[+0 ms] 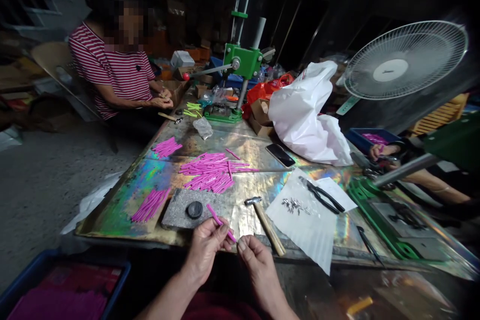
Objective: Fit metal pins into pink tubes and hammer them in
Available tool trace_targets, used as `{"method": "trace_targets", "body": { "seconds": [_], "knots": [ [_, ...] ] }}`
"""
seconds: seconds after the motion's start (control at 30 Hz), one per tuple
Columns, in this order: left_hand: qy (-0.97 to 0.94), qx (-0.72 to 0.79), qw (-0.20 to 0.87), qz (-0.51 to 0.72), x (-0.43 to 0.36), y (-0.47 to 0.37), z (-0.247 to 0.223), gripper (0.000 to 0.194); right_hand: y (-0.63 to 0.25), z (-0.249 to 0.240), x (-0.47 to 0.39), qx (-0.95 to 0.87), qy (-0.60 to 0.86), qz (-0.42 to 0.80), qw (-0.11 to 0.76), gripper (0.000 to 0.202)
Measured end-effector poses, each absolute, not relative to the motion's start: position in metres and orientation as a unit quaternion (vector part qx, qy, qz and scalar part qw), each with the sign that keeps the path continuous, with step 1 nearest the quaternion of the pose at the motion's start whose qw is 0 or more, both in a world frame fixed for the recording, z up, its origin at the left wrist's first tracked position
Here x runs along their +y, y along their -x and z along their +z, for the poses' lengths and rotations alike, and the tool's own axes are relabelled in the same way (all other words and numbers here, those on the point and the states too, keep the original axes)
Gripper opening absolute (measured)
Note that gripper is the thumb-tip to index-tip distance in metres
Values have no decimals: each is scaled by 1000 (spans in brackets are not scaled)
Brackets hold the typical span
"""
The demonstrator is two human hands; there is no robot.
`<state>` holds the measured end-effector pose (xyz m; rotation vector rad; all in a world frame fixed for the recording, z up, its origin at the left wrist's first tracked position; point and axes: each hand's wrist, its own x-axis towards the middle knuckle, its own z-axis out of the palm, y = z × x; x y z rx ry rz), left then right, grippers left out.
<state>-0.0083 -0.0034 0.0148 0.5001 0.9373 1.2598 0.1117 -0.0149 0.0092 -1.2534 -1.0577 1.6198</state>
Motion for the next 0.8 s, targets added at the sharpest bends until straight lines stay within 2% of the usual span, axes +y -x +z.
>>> {"method": "trace_targets", "body": {
  "seconds": [0.33, 0.53, 0.67, 0.8],
  "knots": [
    [-304, 444, 615, 576, -5, 6, 6, 17, -107, 5, -12, -410, 492, 643, 419, 37],
    [-282, 459, 591, 600, -4, 22, 10, 20, -111, 7, -7, -483, 492, 602, 403, 34],
    [-283, 505, 501, 643, 4, 53, 14, 19, -141, -4, 9, -578, 575, 444, 373, 32],
    [-347, 552, 388, 651, 12, 82, 10, 12, -177, -30, 32, -660, 667, 224, 263, 30]
  ]
}}
